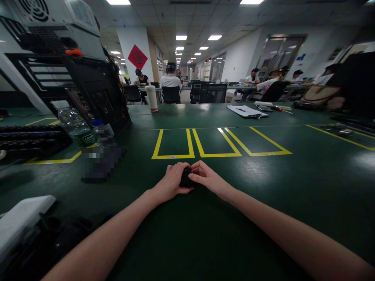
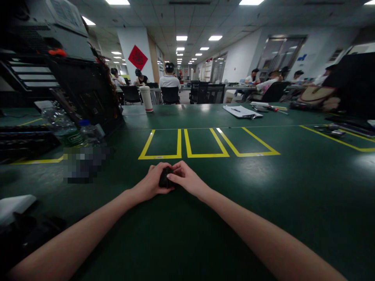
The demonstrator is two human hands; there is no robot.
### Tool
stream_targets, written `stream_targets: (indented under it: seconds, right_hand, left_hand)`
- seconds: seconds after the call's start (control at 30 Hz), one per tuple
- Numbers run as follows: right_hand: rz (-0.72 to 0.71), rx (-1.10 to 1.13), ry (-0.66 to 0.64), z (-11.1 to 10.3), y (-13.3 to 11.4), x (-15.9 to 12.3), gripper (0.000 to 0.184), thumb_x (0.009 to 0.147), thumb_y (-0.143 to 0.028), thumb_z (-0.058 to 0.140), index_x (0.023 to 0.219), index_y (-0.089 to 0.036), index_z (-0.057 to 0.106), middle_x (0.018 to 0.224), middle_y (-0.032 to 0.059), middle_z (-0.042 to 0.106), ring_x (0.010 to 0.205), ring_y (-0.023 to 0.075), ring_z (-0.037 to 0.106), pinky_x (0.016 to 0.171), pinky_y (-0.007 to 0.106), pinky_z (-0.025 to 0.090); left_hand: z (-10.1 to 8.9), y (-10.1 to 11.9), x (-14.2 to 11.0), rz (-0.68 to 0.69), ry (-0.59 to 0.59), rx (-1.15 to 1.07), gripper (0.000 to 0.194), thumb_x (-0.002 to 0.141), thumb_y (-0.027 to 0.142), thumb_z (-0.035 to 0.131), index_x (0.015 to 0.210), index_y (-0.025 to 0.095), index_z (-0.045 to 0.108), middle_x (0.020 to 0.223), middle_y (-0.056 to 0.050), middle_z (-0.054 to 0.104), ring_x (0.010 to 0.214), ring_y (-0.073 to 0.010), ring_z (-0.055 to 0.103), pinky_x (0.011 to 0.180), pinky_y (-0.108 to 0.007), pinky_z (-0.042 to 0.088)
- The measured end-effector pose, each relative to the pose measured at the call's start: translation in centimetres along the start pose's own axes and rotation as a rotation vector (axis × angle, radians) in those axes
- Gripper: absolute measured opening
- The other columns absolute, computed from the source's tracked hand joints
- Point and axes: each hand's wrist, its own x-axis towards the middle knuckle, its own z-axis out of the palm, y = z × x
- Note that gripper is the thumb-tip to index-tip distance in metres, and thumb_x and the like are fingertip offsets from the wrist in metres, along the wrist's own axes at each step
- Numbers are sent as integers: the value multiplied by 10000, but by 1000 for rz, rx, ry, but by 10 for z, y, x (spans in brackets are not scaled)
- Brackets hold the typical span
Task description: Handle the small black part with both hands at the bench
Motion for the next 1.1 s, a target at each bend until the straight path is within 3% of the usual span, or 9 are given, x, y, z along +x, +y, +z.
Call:
stream_targets:
  seconds: [0.3,0.5,0.7,0.93,1.1]
  right_hand:
    - [-1,12,-86,-3,-7,-3,361,660,-232,669,938,-220,439,1016,12,512,992,197,499,857,403,427]
    - [2,5,-25,0,-6,-3,211,765,-358,543,906,-225,461,978,17,521,952,193,507,838,404,426]
    - [32,-5,9,-1,2,1,245,755,-341,560,941,-204,478,994,30,530,973,194,502,862,400,408]
    - [-36,41,-81,-1,-4,-2,302,681,-274,648,901,-208,453,950,9,538,953,184,516,857,393,403]
    - [-19,8,-7,2,-6,-4,205,767,-371,537,888,-219,471,953,16,539,934,185,518,835,388,415]
  left_hand:
    - [-1,1,-1,-34,-18,13,521,702,251,635,1113,211,318,1086,-73,453,958,-250,465,806,-392,368]
    - [-3,3,-1,0,-4,-17,519,705,261,638,1121,219,330,1088,-64,464,977,-243,471,831,-394,351]
    - [-1,1,-1,-24,0,-8,535,690,282,649,1114,215,329,1087,-66,463,957,-250,472,796,-387,373]
    - [9,-6,0,-16,84,22,568,652,245,678,1102,217,333,1042,-51,477,934,-241,479,803,-376,358]
    - [5,-4,0,3,47,-5,563,671,264,668,1115,232,324,1078,-54,474,972,-242,476,828,-385,347]
